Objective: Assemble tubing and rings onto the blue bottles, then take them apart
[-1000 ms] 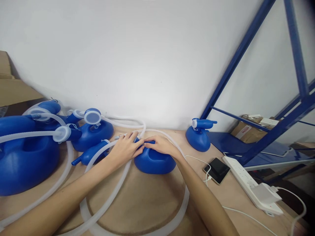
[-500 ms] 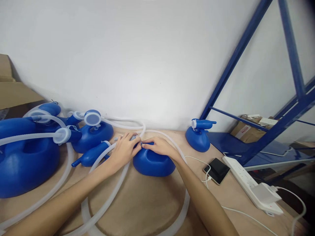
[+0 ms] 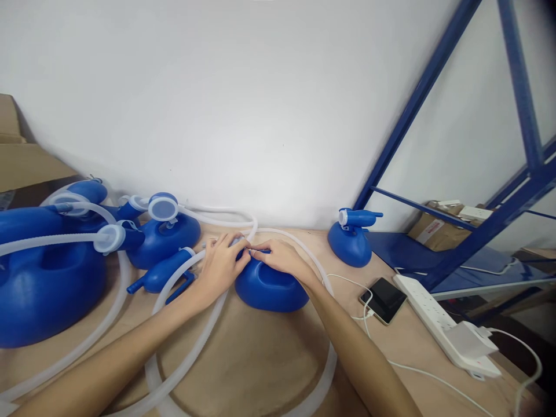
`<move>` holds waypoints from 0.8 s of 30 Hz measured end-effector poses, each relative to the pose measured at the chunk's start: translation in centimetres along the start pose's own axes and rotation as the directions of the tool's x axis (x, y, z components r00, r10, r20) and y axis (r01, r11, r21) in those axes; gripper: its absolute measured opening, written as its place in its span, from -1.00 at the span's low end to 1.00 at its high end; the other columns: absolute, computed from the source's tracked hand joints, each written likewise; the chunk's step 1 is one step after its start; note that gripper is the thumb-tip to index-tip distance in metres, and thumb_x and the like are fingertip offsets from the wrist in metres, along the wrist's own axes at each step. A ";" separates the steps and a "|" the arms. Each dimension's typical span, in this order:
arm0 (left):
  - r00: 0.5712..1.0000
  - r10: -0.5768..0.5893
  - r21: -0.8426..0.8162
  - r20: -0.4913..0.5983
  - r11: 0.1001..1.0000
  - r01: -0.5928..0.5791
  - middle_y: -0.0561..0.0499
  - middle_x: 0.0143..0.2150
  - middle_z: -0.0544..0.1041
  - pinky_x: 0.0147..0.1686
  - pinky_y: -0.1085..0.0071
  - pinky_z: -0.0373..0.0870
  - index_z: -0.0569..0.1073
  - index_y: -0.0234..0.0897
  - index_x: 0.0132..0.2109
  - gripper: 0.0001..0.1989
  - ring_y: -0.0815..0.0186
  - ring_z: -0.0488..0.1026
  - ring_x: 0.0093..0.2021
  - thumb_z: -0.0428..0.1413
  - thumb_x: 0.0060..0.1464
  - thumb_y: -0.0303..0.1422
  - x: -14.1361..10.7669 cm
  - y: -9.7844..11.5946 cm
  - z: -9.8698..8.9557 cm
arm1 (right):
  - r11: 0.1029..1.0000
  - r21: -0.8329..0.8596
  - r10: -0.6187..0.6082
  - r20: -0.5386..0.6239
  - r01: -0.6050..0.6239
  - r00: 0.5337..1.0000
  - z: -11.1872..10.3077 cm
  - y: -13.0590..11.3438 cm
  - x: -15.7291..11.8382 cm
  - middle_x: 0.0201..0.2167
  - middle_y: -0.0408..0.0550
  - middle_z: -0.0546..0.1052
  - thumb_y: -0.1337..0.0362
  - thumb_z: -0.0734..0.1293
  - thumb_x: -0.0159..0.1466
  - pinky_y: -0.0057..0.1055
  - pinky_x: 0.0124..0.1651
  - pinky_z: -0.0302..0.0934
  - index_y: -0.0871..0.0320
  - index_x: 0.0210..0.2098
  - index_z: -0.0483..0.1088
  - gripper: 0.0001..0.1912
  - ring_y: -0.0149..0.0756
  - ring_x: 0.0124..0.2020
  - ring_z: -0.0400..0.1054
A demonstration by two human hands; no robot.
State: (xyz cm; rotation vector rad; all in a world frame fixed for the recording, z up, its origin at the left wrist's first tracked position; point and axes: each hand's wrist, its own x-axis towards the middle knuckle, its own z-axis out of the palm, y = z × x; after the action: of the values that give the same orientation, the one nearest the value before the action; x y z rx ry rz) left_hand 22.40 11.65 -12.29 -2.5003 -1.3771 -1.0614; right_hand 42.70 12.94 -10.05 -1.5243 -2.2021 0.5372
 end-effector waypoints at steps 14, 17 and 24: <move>0.882 0.040 0.145 0.469 0.982 -0.121 -0.26 0.41 0.38 0.18 0.13 0.36 -0.01 -0.14 0.57 -0.29 -0.06 0.43 0.29 -0.07 0.41 -0.07 3.0 -6.3 -7.1 | 0.998 -0.035 0.050 -0.140 -0.056 0.989 -1.8 1.4 -0.5 0.13 -0.12 0.64 0.01 0.31 0.43 -0.13 0.22 0.35 -0.07 0.11 0.59 -0.63 0.01 0.15 0.53; 0.798 -0.122 0.199 0.591 0.980 0.003 -0.22 0.21 0.57 0.16 0.13 0.39 0.36 -0.27 0.39 -0.42 -0.02 0.53 0.17 -0.26 0.45 -0.15 3.5 -8.0 -9.2 | 0.970 -0.178 0.126 -0.207 -0.164 0.970 -3.6 1.0 -1.0 0.13 0.09 0.61 0.06 0.33 0.42 -0.03 0.26 0.30 0.07 0.22 0.52 -0.55 0.10 0.18 0.48; 0.689 -0.254 0.303 0.679 0.951 0.052 -0.25 -0.05 0.70 -0.31 0.16 0.53 0.66 -0.15 -0.03 -0.57 -0.14 0.66 -0.16 0.17 -0.11 -0.41 2.0 -11.2 -8.4 | 0.916 -0.156 -0.319 0.270 0.369 0.908 -4.1 -7.4 -9.4 0.00 -0.17 0.64 -0.01 0.45 0.28 -0.13 0.15 0.40 -0.28 0.08 0.57 -0.63 -0.06 0.04 0.52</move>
State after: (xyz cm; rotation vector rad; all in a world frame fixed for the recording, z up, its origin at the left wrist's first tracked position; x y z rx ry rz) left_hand 9.98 16.31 -7.40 -2.7164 -1.7684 0.1777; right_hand 42.05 1.99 -3.74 -1.1618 -2.7133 0.4069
